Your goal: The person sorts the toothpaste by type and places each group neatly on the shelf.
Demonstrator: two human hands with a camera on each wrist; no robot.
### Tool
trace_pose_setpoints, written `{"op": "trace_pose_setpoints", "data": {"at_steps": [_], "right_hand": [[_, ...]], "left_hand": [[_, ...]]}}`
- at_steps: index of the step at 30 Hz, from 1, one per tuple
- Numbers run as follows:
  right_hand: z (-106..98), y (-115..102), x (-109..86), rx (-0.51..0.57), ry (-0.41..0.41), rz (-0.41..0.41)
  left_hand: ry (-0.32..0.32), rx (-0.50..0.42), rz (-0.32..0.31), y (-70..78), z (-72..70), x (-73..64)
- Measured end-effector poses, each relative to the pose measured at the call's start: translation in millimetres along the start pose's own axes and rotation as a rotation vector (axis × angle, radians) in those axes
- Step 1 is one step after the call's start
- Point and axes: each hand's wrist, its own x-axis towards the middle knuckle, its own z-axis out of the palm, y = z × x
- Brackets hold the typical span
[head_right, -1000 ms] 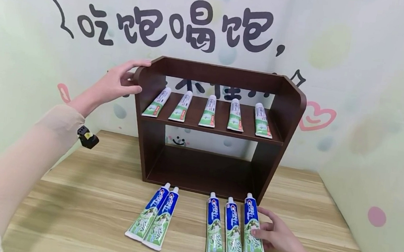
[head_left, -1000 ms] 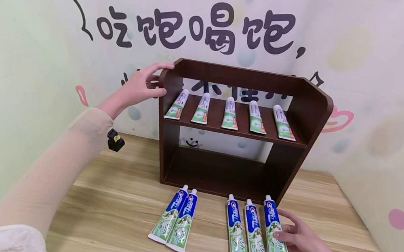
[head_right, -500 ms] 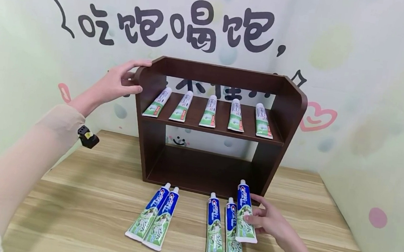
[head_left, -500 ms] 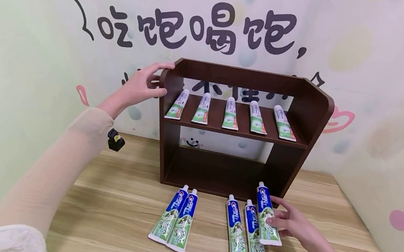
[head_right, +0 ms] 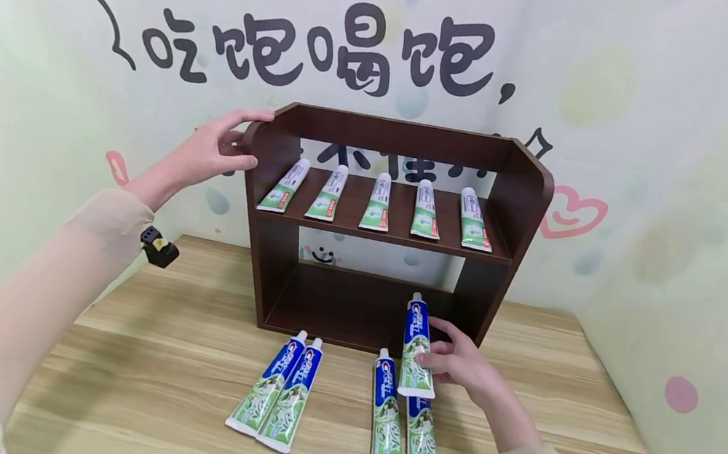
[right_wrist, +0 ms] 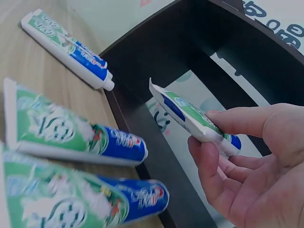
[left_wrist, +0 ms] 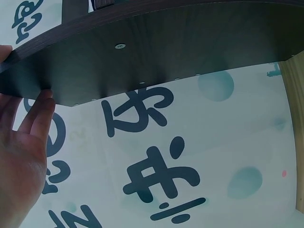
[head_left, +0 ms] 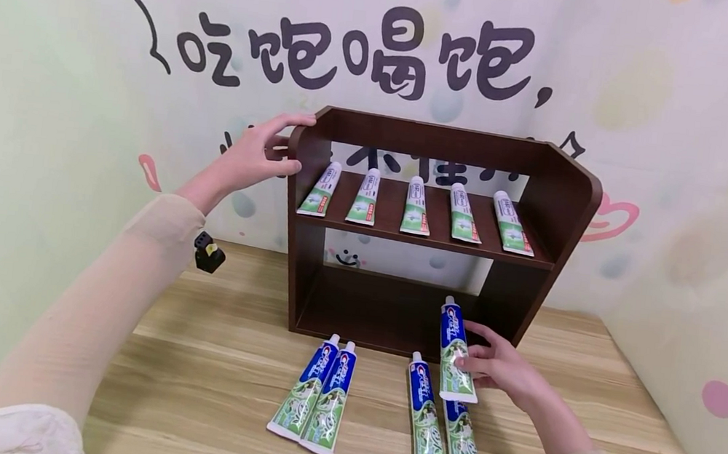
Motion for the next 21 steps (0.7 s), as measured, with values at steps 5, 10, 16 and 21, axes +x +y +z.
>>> {"op": "trace_pose_setpoints", "data": {"at_steps": [5,10,16,21], "right_hand": [[6,-13,14.0,0.021,0.006,0.002],[11,-22,25.9,0.040,-0.018,-0.019],[21,-29,43.5,0.052,0.002,-0.022],[34,-33,60.0,0.064,0.011,-0.044]], "left_hand": [[-0.004,0.003,0.002,0.6,-1.1,0.0],[-0.007,0.005,0.002,1.6,-1.1,0.2],[-0.006,0.005,0.002,3.0,-0.7,0.0],[-0.009,0.007,-0.001,4.1,-0.5,-1.0]]}}
